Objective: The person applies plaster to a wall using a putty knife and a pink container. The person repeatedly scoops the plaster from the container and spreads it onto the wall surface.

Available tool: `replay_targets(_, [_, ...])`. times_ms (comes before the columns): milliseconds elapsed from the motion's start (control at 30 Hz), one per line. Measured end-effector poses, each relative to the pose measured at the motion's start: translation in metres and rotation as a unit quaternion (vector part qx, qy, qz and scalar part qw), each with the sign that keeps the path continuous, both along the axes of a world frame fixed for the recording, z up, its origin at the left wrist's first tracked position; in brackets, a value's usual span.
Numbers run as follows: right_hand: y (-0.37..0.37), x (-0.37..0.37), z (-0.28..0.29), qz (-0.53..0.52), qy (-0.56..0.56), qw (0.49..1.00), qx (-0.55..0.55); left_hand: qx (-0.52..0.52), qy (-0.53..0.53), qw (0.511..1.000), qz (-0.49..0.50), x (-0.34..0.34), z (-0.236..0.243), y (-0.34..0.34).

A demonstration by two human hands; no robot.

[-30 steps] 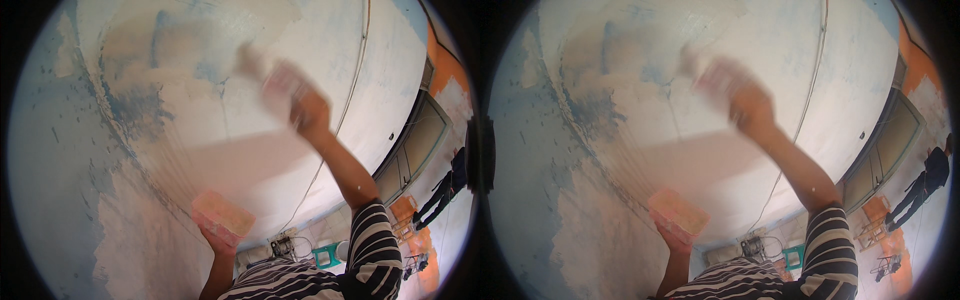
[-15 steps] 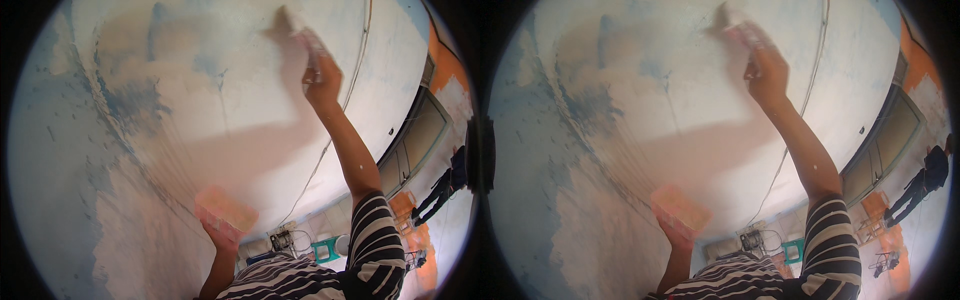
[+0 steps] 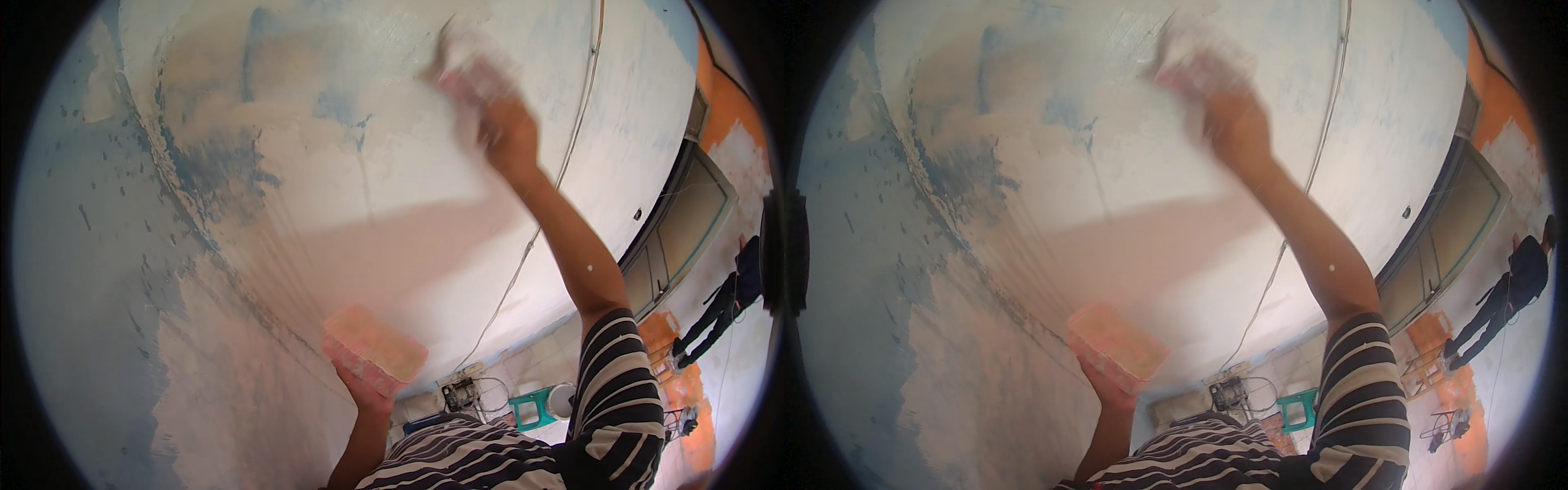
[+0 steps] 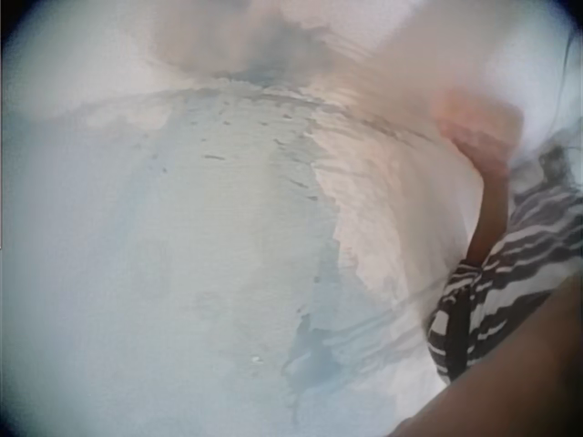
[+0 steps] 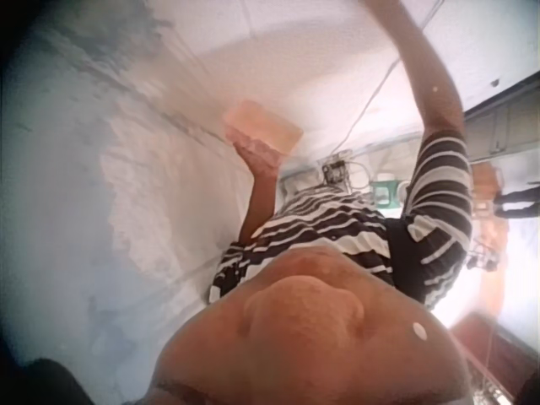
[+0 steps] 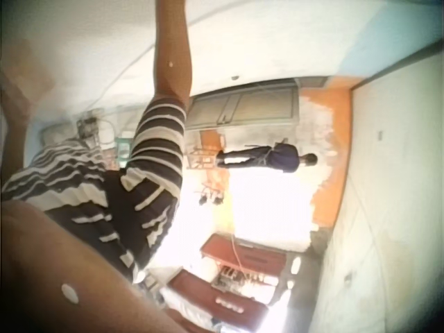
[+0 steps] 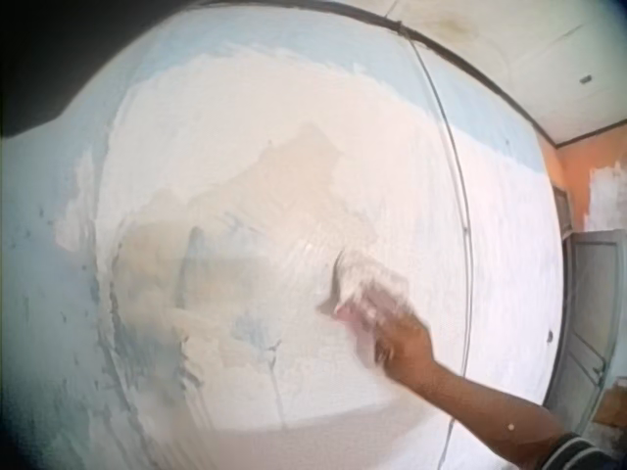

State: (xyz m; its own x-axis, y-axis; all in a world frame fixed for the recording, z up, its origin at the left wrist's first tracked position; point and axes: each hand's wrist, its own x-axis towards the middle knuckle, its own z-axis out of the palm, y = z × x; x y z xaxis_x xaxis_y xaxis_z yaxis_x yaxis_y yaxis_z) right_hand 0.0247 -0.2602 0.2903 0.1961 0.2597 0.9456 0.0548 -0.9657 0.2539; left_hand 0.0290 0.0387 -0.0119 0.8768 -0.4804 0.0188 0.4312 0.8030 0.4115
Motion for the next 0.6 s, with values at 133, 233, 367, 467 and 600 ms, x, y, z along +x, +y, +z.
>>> replay_targets(133, [0.043,0.000,-0.119,0.056,0.247,0.939,-0.233,-0.029,0.012,0.999,-0.010,0.002,0.002,0.005])
replay_targets(233, [0.039,-0.009,-0.088,0.208,0.328,0.922,0.003,-0.034,-0.019,0.999,-0.011,0.009,0.004,0.002])
replay_targets(367, [0.008,-0.024,0.020,0.106,-0.023,0.976,0.189,-0.050,-0.016,0.998,-0.016,0.005,0.009,0.001])
replay_targets(467, [-0.004,-0.003,-0.003,-0.038,-0.020,0.999,-0.015,-0.011,-0.001,1.000,0.015,0.006,-0.002,0.002])
replay_targets(600, [0.036,0.007,-0.126,0.051,0.195,0.965,-0.166,-0.025,0.016,1.000,0.007,0.008,-0.009,0.001])
